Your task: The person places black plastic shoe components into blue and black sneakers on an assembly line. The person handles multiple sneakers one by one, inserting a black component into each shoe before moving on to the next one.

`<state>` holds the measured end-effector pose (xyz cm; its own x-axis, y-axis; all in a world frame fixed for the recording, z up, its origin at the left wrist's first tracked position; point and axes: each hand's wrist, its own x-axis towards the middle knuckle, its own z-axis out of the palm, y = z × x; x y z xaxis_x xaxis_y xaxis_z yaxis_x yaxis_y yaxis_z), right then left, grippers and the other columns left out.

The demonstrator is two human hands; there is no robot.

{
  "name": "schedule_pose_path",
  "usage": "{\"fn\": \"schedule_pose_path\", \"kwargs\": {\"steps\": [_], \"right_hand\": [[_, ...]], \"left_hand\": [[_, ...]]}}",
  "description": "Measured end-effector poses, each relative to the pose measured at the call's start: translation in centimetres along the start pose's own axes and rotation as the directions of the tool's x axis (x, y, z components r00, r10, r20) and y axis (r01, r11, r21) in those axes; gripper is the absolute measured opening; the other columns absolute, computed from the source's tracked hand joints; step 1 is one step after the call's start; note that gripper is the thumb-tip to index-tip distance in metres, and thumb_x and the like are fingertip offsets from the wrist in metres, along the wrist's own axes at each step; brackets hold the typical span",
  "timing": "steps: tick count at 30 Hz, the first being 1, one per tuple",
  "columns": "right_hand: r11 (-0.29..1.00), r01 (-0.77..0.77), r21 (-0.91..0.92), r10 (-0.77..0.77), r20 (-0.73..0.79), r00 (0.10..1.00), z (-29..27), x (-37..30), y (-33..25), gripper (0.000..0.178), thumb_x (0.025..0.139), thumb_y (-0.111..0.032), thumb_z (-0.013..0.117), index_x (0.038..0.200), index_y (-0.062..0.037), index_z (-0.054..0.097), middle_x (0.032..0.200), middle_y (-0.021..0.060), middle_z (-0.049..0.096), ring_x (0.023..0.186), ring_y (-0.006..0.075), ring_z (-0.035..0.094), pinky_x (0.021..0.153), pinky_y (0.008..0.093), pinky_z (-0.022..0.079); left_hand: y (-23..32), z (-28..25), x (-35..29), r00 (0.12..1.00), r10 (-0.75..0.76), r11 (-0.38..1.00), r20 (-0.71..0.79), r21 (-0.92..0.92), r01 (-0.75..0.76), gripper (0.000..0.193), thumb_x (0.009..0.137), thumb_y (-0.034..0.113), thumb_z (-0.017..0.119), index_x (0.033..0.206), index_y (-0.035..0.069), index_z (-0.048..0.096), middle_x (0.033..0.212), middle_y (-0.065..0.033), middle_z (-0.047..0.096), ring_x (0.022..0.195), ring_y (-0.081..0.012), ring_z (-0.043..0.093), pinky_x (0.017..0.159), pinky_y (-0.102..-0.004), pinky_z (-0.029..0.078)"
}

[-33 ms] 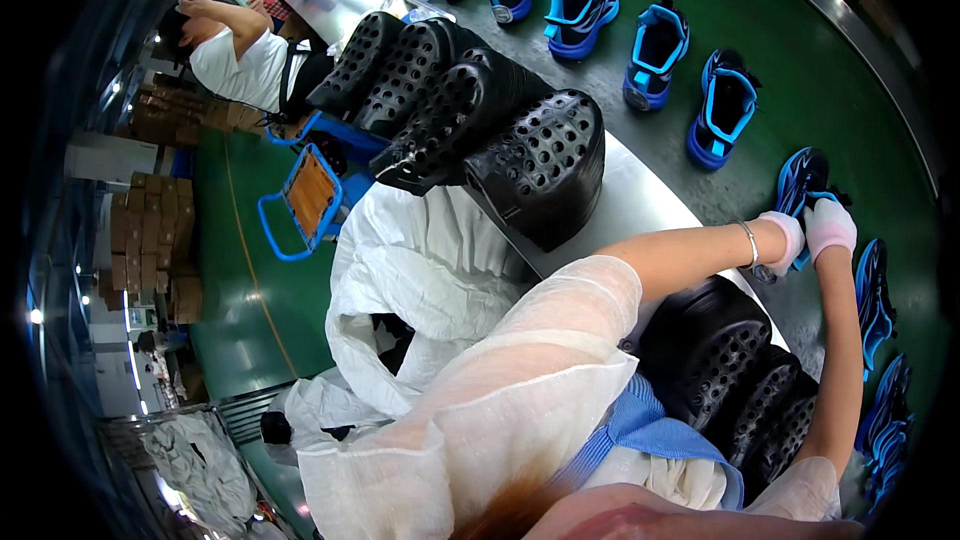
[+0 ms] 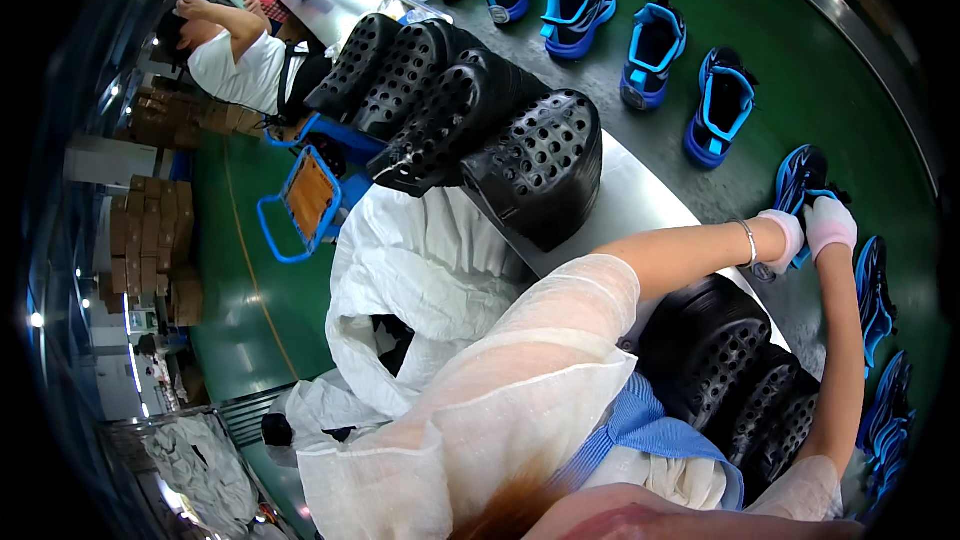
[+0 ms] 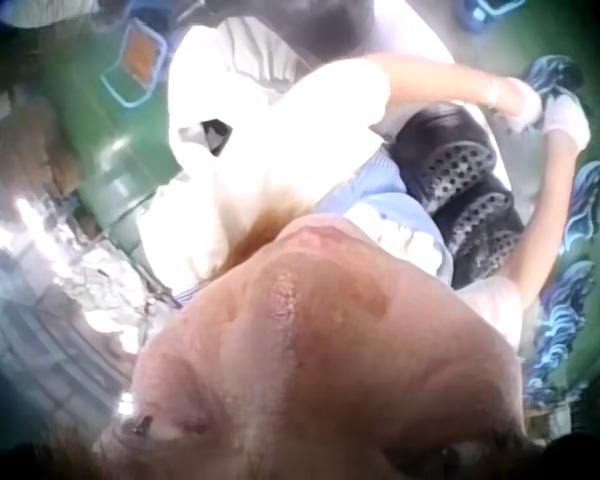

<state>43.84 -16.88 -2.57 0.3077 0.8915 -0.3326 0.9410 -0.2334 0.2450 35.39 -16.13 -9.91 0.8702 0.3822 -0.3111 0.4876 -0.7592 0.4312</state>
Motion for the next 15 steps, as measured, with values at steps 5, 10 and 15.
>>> {"fn": "schedule_pose_path", "kwargs": {"steps": [5,10,15], "right_hand": [[0.998,0.045,0.042,-0.044,-0.016,0.999,1.1,0.3,0.1,0.030,0.088,-0.031,0.052,0.105,-0.0105,0.065,0.104,0.0168,0.064,0.097,0.0355,0.060,0.082,0.0443,0.049],[0.985,0.154,0.083,-0.146,-0.091,0.985,2.6,1.4,0.7,0.027,0.087,-0.028,0.050,0.107,-0.0135,0.063,0.106,0.0154,0.064,0.096,0.0339,0.061,0.082,0.0435,0.050],[0.840,0.397,0.369,-0.340,-0.210,0.916,2.0,-0.8,2.1,0.026,0.087,-0.031,0.050,0.090,-0.0079,0.062,0.087,0.0149,0.065,0.081,0.0334,0.061,0.071,0.0416,0.049]], "left_hand": [[-0.2,0.6,0.3,0.998,0.002,0.998,0.059,0.063,-0.006,0.030,0.068,0.029,0.065,0.090,0.010,0.072,0.095,-0.0121,0.068,0.087,-0.0283,0.066,0.075,-0.0361,0.052],[-0.8,-1.4,-0.5,0.981,-0.041,0.999,0.190,-0.014,0.044,0.038,0.069,0.038,0.067,0.093,0.009,0.071,0.101,-0.0141,0.067,0.088,-0.0271,0.065,0.078,-0.0361,0.052],[-2.1,-3.2,-2.8,0.995,0.009,0.998,0.097,-0.061,-0.003,0.040,0.071,0.040,0.065,0.085,0.003,0.067,0.081,-0.0137,0.067,0.071,-0.0258,0.064,0.067,-0.0374,0.052]]}}
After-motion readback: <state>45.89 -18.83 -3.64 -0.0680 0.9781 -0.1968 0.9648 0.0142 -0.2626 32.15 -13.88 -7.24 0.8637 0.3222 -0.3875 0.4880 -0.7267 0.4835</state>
